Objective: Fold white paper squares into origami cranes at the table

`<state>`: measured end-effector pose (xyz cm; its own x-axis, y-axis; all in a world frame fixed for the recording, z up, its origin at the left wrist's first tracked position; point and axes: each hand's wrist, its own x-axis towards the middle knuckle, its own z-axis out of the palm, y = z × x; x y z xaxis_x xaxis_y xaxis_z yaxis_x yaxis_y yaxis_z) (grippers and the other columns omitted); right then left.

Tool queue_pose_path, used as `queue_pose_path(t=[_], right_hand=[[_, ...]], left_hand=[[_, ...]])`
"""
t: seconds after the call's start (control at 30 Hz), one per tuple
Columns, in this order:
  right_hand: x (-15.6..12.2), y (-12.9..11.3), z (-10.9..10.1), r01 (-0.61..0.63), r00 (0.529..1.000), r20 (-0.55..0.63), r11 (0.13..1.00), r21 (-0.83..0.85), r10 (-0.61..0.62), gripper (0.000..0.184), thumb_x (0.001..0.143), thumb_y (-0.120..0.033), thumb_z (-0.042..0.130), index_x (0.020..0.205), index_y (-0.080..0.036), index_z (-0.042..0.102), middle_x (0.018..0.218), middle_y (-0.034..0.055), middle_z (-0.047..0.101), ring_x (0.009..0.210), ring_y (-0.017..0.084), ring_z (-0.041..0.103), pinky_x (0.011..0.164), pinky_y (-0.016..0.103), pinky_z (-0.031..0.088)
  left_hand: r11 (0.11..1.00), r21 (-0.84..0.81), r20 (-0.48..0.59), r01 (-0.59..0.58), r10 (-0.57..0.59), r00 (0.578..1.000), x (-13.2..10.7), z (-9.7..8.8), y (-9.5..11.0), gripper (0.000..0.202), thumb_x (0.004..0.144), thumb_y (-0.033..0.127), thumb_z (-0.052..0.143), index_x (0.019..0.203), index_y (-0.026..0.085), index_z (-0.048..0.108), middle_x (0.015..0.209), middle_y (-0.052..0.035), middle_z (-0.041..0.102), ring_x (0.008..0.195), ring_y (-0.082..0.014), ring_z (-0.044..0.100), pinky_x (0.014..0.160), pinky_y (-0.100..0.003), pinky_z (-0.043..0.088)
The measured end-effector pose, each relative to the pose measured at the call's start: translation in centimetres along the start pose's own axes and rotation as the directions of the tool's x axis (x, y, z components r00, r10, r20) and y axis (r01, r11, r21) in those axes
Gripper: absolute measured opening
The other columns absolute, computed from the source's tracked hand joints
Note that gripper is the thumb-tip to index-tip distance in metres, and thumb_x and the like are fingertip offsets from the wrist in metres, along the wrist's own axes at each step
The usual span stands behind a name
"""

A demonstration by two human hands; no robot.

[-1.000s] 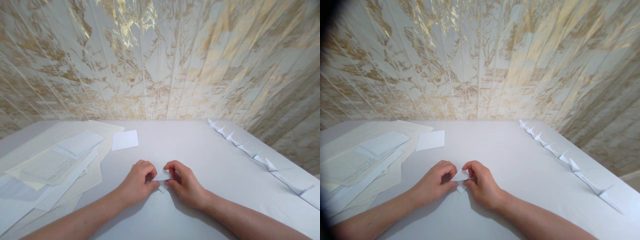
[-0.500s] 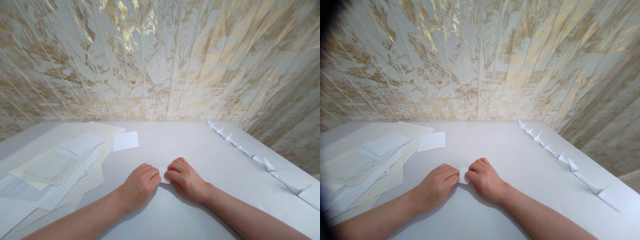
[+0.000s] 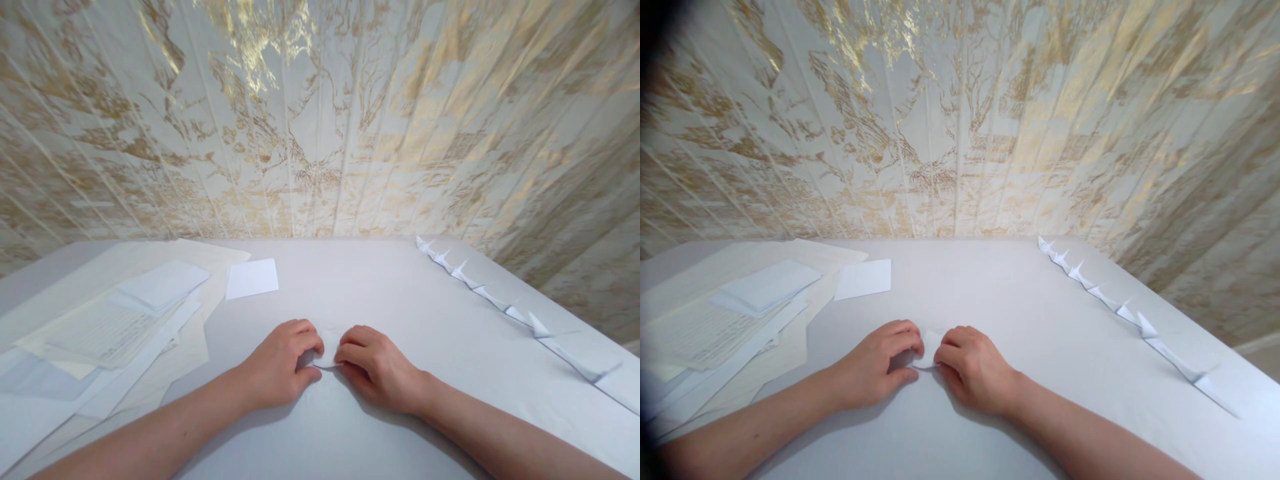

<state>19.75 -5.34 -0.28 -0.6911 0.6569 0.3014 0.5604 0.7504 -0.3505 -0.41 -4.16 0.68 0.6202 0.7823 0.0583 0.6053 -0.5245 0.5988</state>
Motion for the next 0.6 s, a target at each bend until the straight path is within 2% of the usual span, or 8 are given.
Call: queue_pose_path(t=[0.2, 0.43, 0.6], right_hand=[[0.37, -0.59, -0.76, -0.164, 0.986, 0.036, 0.974, 0.155, 0.16, 0.01, 0.079, -0.014, 0.054, 0.072, -0.016, 0.06, 0.07, 0.0027, 0.058, 0.066, 0.014, 0.052, 0.064, 0.025, 0.04], [0.64, -0.67, -0.02, -0.326, 0.945, 0.018, 0.936, 0.13, 0.326, 0.014, 0.078, -0.011, 0.052, 0.067, -0.016, 0.059, 0.065, 0.0006, 0.059, 0.065, 0.013, 0.051, 0.067, 0.026, 0.037], [0.83, -0.89, 0.21, -0.407, 0.913, 0.024, 0.908, 0.099, 0.406, 0.014, 0.076, -0.014, 0.053, 0.064, -0.016, 0.059, 0.063, 0.0, 0.059, 0.063, 0.012, 0.051, 0.065, 0.025, 0.035]], left_hand=[[0.999, -0.014, 0.018, 0.034, -0.033, 0.999, 0.1, 0.06, 0.11, 0.012, 0.065, 0.012, 0.06, 0.075, 0.018, 0.059, 0.09, -0.0026, 0.056, 0.087, -0.0177, 0.051, 0.08, -0.031, 0.039], [0.997, -0.031, 0.008, 0.064, -0.064, 0.998, 0.6, 0.2, 0.13, 0.007, 0.068, 0.011, 0.057, 0.068, 0.016, 0.062, 0.082, -0.0023, 0.056, 0.081, -0.0155, 0.051, 0.075, -0.027, 0.038], [0.993, -0.03, -0.04, 0.118, -0.119, 0.992, 0.81, 0.53, 0.44, 0.01, 0.072, 0.02, 0.058, 0.063, 0.016, 0.062, 0.076, -0.0016, 0.056, 0.075, -0.0145, 0.051, 0.07, -0.026, 0.038]])
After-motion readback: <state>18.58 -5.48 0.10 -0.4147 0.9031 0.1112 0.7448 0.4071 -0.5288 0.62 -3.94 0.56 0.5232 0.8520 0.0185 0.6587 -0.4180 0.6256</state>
